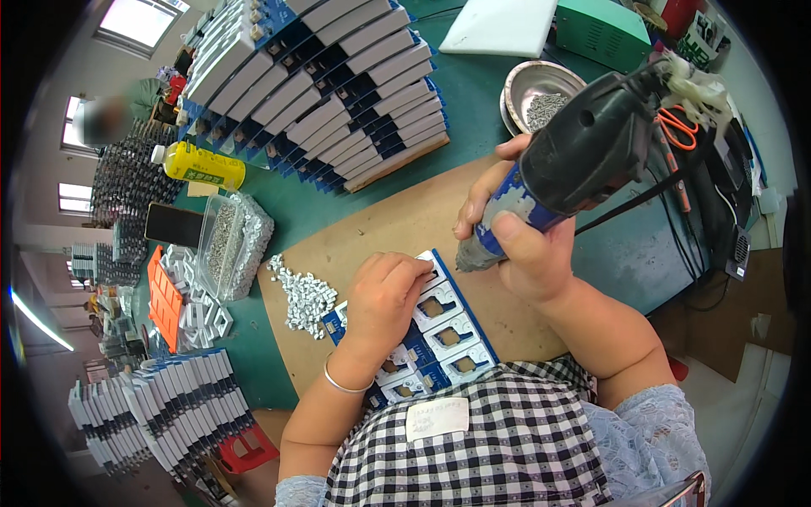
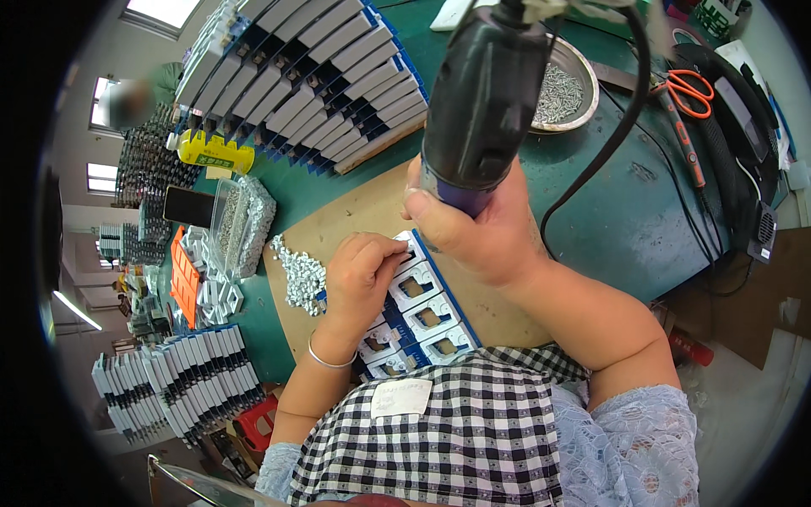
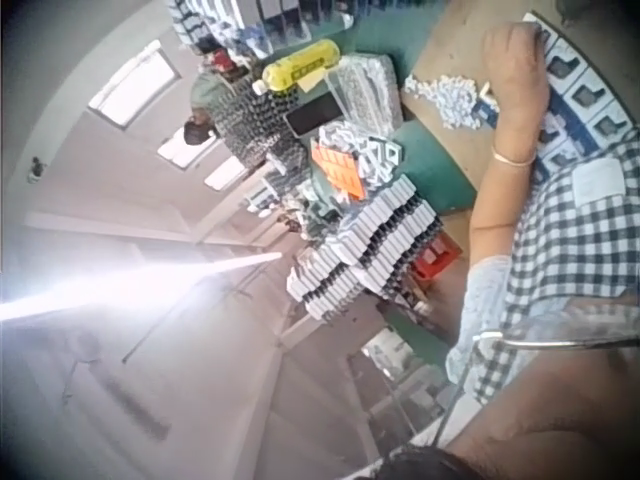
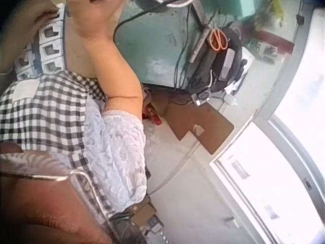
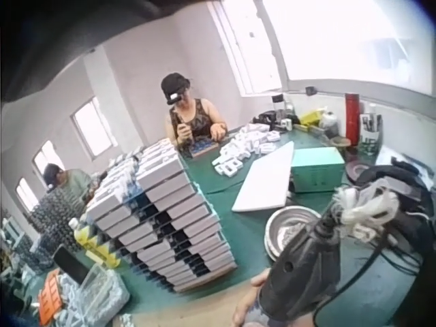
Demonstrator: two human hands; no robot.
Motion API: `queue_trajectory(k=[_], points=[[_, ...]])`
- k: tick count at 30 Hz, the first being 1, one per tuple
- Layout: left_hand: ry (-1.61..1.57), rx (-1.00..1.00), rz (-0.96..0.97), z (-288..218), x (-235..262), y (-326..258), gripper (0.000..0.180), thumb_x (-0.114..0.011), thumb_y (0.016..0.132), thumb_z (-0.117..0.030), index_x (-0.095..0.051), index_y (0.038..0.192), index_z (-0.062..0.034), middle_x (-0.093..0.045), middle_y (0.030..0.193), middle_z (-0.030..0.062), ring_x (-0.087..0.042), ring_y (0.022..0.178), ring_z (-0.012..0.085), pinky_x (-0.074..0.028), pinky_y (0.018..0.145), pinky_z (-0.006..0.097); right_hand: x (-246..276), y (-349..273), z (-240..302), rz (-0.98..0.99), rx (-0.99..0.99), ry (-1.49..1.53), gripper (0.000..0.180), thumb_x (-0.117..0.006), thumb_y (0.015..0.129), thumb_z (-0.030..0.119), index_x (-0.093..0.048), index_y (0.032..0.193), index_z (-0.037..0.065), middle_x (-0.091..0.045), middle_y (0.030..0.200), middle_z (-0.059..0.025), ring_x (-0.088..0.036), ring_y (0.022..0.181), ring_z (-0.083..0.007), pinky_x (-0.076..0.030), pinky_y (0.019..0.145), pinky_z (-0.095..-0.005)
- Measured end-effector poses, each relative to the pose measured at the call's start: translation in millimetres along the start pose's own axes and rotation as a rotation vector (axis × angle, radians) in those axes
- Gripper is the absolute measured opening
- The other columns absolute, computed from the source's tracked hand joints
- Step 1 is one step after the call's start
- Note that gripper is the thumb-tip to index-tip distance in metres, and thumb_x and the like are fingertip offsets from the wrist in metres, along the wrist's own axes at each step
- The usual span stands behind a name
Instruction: The person screws small screws and plastic frames onto a circuit board using an electric screwdriver.
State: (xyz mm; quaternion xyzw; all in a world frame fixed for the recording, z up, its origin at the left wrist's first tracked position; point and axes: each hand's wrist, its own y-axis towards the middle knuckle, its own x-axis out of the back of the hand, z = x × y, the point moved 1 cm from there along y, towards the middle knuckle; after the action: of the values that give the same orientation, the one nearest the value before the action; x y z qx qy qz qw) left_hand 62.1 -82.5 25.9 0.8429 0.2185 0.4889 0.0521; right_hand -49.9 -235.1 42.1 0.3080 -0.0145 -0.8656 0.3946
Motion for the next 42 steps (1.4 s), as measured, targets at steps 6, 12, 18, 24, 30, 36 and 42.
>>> queue_trajectory(k=[6,12,18,24,30,36,42], points=[[0.083,-0.087,-0.009,-1.9,-8.4,2.9,0.02,-0.073,0.07,0.003,-0.067,0.088,-0.004,-0.062,0.081,0.0082,-0.06,0.076,0.0275,-0.048,0.066,0.036,1.2,1.0,-4.7,0.003,0.014,-0.018,0.057,-0.066,0.081,0.02,-0.034,0.127,0.006,-0.058,0.083,-0.0107,-0.062,0.072,-0.0189,-0.053,0.069,-0.0331],[0.063,-0.098,0.005,-1.2,-8.3,-0.1,0.021,-0.068,0.072,0.003,-0.067,0.092,-0.0039,-0.061,0.083,0.0088,-0.058,0.076,0.0272,-0.048,0.068,0.037,0.3,1.1,-5.1,0.017,0.038,-0.055,0.058,-0.065,0.081,0.02,-0.034,0.128,0.006,-0.058,0.083,-0.0106,-0.062,0.072,-0.0193,-0.053,0.069,-0.0338],[0.053,-0.073,-0.061,-1.7,-14.4,-3.3,0.021,-0.066,0.074,0.004,-0.067,0.093,-0.003,-0.06,0.085,0.0103,-0.057,0.078,0.0283,-0.048,0.069,0.038,-7.1,6.7,2.7,0.011,0.089,0.034,0.061,-0.067,0.081,0.026,-0.033,0.128,0.006,-0.058,0.083,-0.0106,-0.062,0.071,-0.0212,-0.053,0.068,-0.0354],[-0.005,-0.011,-0.081,0.8,-12.6,-3.5,0.032,-0.067,0.076,0.004,-0.057,0.107,-0.0017,-0.06,0.085,0.0132,-0.058,0.078,0.0319,-0.048,0.071,0.041,-17.2,14.4,0.9,0.326,0.109,-0.143,0.065,-0.072,0.081,0.021,-0.03,0.128,0.002,-0.061,0.086,-0.0129,-0.063,0.074,-0.0176,-0.053,0.07,-0.0306],[-0.08,-0.016,-0.069,6.7,-17.7,-4.1,0.038,-0.067,0.076,0.004,-0.052,0.111,-0.0024,-0.061,0.088,0.0149,-0.059,0.08,0.0335,-0.048,0.072,0.042,-24.6,16.8,-8.9,0.311,0.163,-0.161,0.064,-0.071,0.082,0.021,-0.03,0.127,0.002,-0.061,0.086,-0.0124,-0.063,0.074,-0.0168,-0.052,0.072,-0.0297],[-0.063,-0.008,-0.094,3.7,-15.6,-2.5,0.039,-0.068,0.076,0.003,-0.05,0.111,-0.0029,-0.061,0.086,0.0146,-0.059,0.079,0.0343,-0.048,0.07,0.043,-26.4,14.7,-9.1,0.313,0.152,-0.225,0.062,-0.071,0.082,0.02,-0.03,0.126,0.003,-0.061,0.085,-0.0119,-0.063,0.074,-0.0162,-0.051,0.071,-0.0285],[-0.096,0.036,-0.061,3.4,-13.9,-3.1,0.042,-0.068,0.075,0.004,-0.049,0.112,-0.0033,-0.061,0.082,0.013,-0.059,0.077,0.0331,-0.048,0.069,0.043,-26.4,17.2,-8.1,0.337,0.198,-0.288,0.061,-0.071,0.082,0.02,-0.031,0.125,0.003,-0.061,0.086,-0.0115,-0.063,0.075,-0.0155,-0.051,0.07,-0.0279]])
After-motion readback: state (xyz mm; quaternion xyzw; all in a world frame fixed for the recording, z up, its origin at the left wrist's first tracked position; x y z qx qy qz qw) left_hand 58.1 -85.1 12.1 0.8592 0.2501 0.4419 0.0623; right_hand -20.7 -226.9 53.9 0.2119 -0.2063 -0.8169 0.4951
